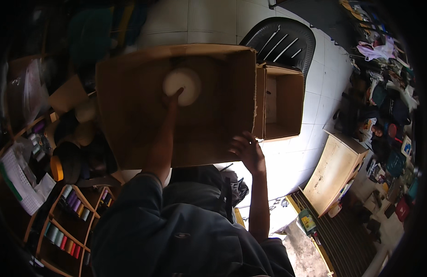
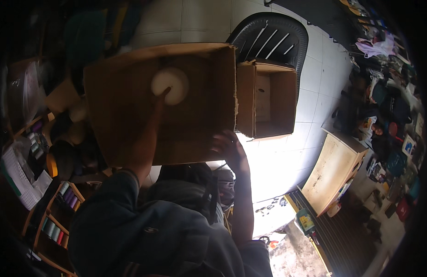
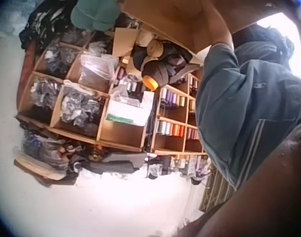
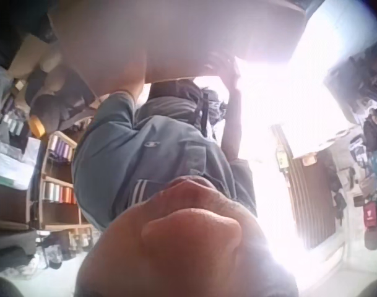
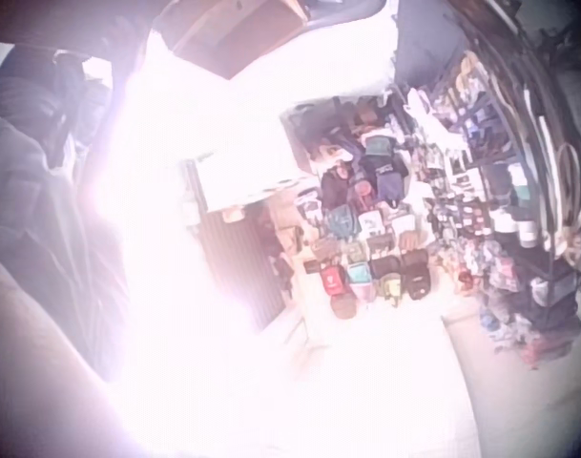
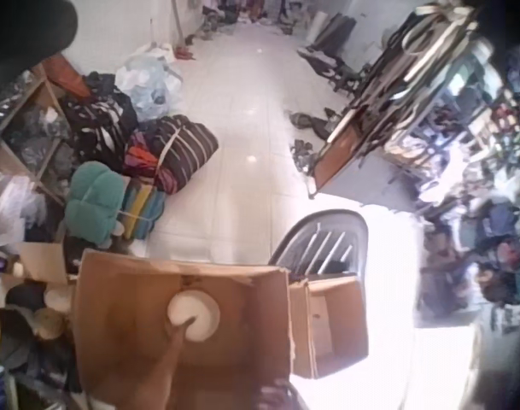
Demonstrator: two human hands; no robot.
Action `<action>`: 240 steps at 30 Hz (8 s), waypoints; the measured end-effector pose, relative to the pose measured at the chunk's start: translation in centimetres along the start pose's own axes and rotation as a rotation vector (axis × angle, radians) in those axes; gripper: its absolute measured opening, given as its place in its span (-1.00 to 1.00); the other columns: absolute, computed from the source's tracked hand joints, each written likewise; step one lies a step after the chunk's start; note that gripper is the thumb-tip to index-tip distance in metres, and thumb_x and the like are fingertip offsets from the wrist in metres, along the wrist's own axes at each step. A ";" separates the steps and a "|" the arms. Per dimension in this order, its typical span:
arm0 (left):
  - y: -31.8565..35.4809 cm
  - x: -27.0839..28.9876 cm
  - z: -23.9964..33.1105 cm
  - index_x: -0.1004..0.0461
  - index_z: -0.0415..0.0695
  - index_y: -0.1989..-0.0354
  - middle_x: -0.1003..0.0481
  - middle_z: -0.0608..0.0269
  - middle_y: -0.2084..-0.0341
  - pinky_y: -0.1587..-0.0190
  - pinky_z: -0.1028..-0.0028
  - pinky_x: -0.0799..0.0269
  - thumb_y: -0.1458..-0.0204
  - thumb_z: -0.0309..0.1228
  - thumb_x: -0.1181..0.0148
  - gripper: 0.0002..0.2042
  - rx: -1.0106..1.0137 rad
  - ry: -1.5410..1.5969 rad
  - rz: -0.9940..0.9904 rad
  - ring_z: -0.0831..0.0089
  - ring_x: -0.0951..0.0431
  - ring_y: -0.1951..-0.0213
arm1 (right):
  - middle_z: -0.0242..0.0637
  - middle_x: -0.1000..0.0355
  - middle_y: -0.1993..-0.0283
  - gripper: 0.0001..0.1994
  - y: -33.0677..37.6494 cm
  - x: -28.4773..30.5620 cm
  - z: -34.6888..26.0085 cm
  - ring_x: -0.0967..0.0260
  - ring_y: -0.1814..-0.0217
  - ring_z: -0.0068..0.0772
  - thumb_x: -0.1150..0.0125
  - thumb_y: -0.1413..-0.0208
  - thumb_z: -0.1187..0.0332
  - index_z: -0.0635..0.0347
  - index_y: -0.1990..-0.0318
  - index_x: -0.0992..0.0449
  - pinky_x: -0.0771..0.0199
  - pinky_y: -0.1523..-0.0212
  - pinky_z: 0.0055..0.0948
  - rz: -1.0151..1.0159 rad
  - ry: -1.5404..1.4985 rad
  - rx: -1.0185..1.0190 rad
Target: The person selects various rolls of textile straps and ribbons from a shelf and places them into cardboard boxes on the floor.
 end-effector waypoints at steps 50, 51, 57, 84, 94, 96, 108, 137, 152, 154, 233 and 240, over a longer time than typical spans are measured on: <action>85.1 -53.8 3.0 -0.33 -0.25 0.10 -0.46 0.00 0.25 0.19 0.33 -0.50 0.30 -0.44 -0.46 -0.46 -0.372 -0.405 -1.307 0.25 -0.53 0.24 | -0.05 -0.37 -0.03 -0.32 48.7 38.8 -29.4 -0.37 -0.04 -0.27 -0.25 -0.07 0.09 0.33 -0.23 -0.17 -0.42 0.03 -0.34 0.637 -0.034 0.886; 85.1 -55.0 2.9 -0.33 -0.24 0.13 -0.46 0.01 0.26 0.22 0.33 -0.50 0.30 -0.43 -0.46 -0.48 -0.391 -0.358 -1.307 0.25 -0.52 0.25 | -0.06 -0.38 -0.01 -0.33 48.5 39.7 -30.7 -0.38 -0.01 -0.28 -0.25 -0.07 0.09 0.34 -0.22 -0.19 -0.43 0.05 -0.35 0.675 0.002 0.872; 84.6 -64.4 4.7 -0.33 -0.22 0.14 -0.45 0.05 0.28 0.26 0.35 -0.48 0.25 -0.32 -0.45 -0.49 -0.407 -0.364 -1.281 0.30 -0.52 0.28 | -0.11 -0.40 0.02 -0.35 46.2 44.5 -39.5 -0.39 0.03 -0.30 -0.18 -0.11 0.02 0.37 -0.18 -0.24 -0.43 0.08 -0.35 0.741 -0.055 0.747; 82.3 -93.2 19.0 0.02 -0.15 -0.30 -0.24 0.05 -0.14 -0.04 0.19 -0.43 0.06 -0.49 -0.31 -0.24 -0.378 0.240 -1.166 0.16 -0.34 -0.13 | -0.13 -0.19 -0.24 -0.34 26.7 50.2 -84.1 -0.13 -0.30 -0.20 -0.14 -0.13 0.17 0.23 -0.31 -0.03 -0.15 -0.26 -0.20 -0.082 0.080 0.540; 74.7 -101.8 34.3 -0.02 -0.14 -0.30 -0.28 0.12 -0.13 -0.02 0.27 -0.43 0.14 -0.59 -0.28 -0.22 -0.572 0.353 -1.140 0.26 -0.35 -0.12 | -0.17 -0.12 -0.30 -0.33 14.6 43.1 -98.7 -0.06 -0.35 -0.24 -0.13 -0.14 0.17 0.19 -0.33 -0.01 -0.09 -0.29 -0.19 -0.205 0.201 0.577; 73.1 -103.6 37.5 -0.02 -0.14 -0.31 -0.27 0.13 -0.13 -0.02 0.27 -0.44 0.15 -0.57 -0.29 -0.21 -0.653 0.339 -1.114 0.25 -0.36 -0.12 | -0.15 -0.10 -0.31 -0.33 13.1 41.2 -101.7 -0.07 -0.34 -0.23 -0.08 -0.16 0.13 0.18 -0.34 0.01 -0.11 -0.28 -0.17 -0.253 0.215 0.610; 72.9 -111.5 67.6 -0.18 -0.24 -0.17 -0.38 0.06 -0.04 0.00 0.26 -0.51 -0.08 -0.35 -0.11 -0.50 -0.912 0.544 -1.011 0.24 -0.46 -0.05 | 0.05 -0.03 -0.34 -0.35 8.9 35.5 -115.9 -0.37 -0.06 0.02 0.15 -0.26 0.03 0.14 -0.37 0.14 -0.39 -0.04 -0.10 -0.569 0.231 0.852; 74.2 -130.2 112.2 -0.43 -0.41 0.28 -0.47 0.03 0.42 0.40 0.47 -0.53 -0.04 -0.12 -0.24 -0.54 -1.331 0.166 -0.615 0.27 -0.52 0.41 | -0.01 -0.35 -0.06 -0.55 -4.2 44.5 -130.4 -0.42 -0.02 -0.12 -0.02 -0.24 0.17 0.35 -0.12 -0.26 -0.41 -0.02 -0.21 -0.675 0.525 0.470; 73.7 -132.0 109.5 -0.32 -0.37 -0.13 -0.24 -0.30 -0.16 -0.29 0.20 -0.05 0.14 0.53 0.44 0.08 -1.410 -0.692 0.471 -0.06 -0.17 -0.27 | -0.02 -0.34 -0.07 -0.60 -8.0 43.4 -124.5 -0.41 -0.01 -0.17 0.06 -0.26 0.23 0.36 -0.12 -0.25 -0.41 -0.02 -0.25 -0.712 0.569 0.261; 73.4 -130.3 108.2 -0.42 -0.32 -0.04 -0.35 -0.32 -0.05 -0.24 0.18 -0.11 0.07 0.48 0.42 0.00 -1.495 -0.573 0.454 -0.10 -0.27 -0.20 | -0.03 -0.35 -0.07 -0.59 -8.0 42.0 -122.9 -0.41 -0.01 -0.19 0.06 -0.26 0.21 0.36 -0.12 -0.26 -0.41 -0.02 -0.28 -0.741 0.604 0.222; 86.9 -5.0 -14.2 -0.33 -0.13 0.24 -0.44 0.14 0.26 0.22 0.38 -0.45 -0.18 -0.37 0.00 -0.90 -0.496 1.118 0.756 0.33 -0.51 0.31 | -0.10 -0.37 -0.04 -0.59 28.2 9.9 -0.6 -0.40 -0.01 -0.19 0.14 -0.29 0.07 0.21 -0.08 -0.29 -0.41 -0.01 -0.20 -1.124 0.755 -0.992; 82.6 6.5 -11.8 -0.32 0.01 0.26 -0.41 0.14 0.18 0.08 0.25 -0.37 -0.19 -0.23 0.02 -0.87 -0.645 1.156 0.717 0.25 -0.46 0.17 | -0.07 -0.35 -0.08 -0.47 25.0 -3.1 8.0 -0.38 -0.04 -0.13 0.21 -0.27 -0.05 0.25 -0.12 -0.25 -0.37 -0.07 -0.16 -1.180 0.796 -0.970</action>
Point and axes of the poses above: each hand's wrist, its own y-axis away from the middle knuckle, its own x-axis out of the back of the hand, z = x × y, the point moved 8 cm from there along -y, towards the middle knuckle
